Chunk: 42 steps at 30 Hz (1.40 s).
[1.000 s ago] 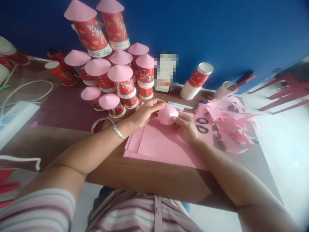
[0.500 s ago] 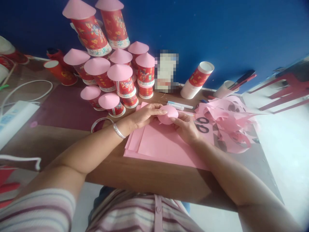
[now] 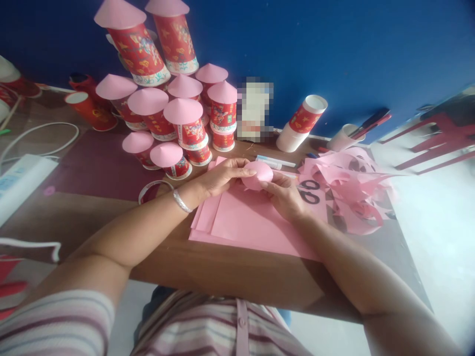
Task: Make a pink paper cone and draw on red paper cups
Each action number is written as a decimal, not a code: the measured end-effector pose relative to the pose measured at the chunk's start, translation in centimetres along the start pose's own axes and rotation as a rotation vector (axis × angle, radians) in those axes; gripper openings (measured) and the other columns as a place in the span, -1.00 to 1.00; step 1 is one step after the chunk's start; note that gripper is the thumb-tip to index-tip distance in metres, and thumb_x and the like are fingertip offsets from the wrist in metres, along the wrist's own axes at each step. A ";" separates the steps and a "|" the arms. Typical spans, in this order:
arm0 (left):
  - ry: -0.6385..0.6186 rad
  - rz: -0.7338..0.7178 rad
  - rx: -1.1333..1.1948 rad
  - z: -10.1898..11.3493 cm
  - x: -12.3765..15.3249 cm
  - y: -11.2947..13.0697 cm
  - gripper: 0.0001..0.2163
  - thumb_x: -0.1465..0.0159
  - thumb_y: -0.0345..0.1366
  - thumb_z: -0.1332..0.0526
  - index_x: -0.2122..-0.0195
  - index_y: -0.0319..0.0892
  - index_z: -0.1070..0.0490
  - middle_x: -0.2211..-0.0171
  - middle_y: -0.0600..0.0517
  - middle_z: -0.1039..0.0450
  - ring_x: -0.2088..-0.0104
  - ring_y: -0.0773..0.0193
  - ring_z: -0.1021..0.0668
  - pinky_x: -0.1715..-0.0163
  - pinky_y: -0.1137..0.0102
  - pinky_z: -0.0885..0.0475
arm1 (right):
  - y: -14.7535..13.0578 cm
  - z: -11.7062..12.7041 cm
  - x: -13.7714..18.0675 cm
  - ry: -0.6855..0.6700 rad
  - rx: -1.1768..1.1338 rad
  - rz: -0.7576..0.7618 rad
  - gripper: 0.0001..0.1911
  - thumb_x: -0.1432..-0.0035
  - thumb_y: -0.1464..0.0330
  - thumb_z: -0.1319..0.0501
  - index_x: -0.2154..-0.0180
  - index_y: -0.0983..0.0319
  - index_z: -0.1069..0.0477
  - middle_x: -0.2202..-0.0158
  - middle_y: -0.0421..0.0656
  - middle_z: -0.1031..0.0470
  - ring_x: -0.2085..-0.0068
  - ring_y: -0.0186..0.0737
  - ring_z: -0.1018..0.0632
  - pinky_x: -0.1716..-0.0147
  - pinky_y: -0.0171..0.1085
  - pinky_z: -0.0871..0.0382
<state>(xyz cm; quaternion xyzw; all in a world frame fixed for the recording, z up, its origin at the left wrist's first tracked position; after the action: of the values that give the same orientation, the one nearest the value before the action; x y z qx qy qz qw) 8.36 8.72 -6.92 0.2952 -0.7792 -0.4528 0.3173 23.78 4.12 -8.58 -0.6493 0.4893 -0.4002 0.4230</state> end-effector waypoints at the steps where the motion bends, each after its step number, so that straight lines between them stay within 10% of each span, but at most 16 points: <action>1: 0.003 -0.001 0.001 0.0 0.0 0.0 -0.67 -0.01 -0.19 -0.56 0.40 -0.21 -0.45 0.46 0.08 -0.44 0.40 0.36 -0.46 0.33 0.40 -0.32 | 0.0 0.0 0.0 0.005 0.004 -0.001 -0.65 0.04 0.12 -0.57 0.23 0.14 -0.67 0.26 -0.18 -0.69 0.18 -0.12 -0.61 0.02 -0.11 -0.46; 19: -0.037 -0.035 -0.062 -0.2 0.0 -0.1 -0.72 -0.04 -0.22 -0.54 0.36 -0.23 -0.51 0.41 0.09 -0.47 0.34 0.36 -0.49 0.26 0.41 -0.33 | -0.3 -0.2 0.1 -0.020 -0.003 0.008 -0.69 0.02 0.14 -0.56 0.26 0.15 -0.68 0.26 -0.17 -0.70 0.10 -0.05 -0.65 -0.10 -0.05 -0.44; 42: 0.024 -0.036 0.142 0.5 -0.2 -0.1 -0.73 -0.07 -0.23 -0.52 0.29 -0.24 -0.56 0.31 -0.01 -0.60 0.29 0.28 -0.57 0.27 0.39 -0.36 | -1.1 1.7 -0.3 0.170 0.047 0.122 -0.65 0.01 0.04 -0.53 0.44 0.15 -0.57 0.46 -0.22 -0.51 0.37 -0.27 -0.47 0.26 -0.19 -0.44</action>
<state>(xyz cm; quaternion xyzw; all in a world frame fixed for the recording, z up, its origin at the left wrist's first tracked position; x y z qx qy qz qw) 8.12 9.11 -7.28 0.3362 -0.8001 -0.3986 0.2968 25.61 4.88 -8.12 -0.5720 0.5524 -0.4386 0.4186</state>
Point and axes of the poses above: each hand's wrist, its own x-axis away from the middle knuckle, its own z-axis out of the back of the hand, y = z × x, the point moved 5 cm from there along -x, towards the middle knuckle
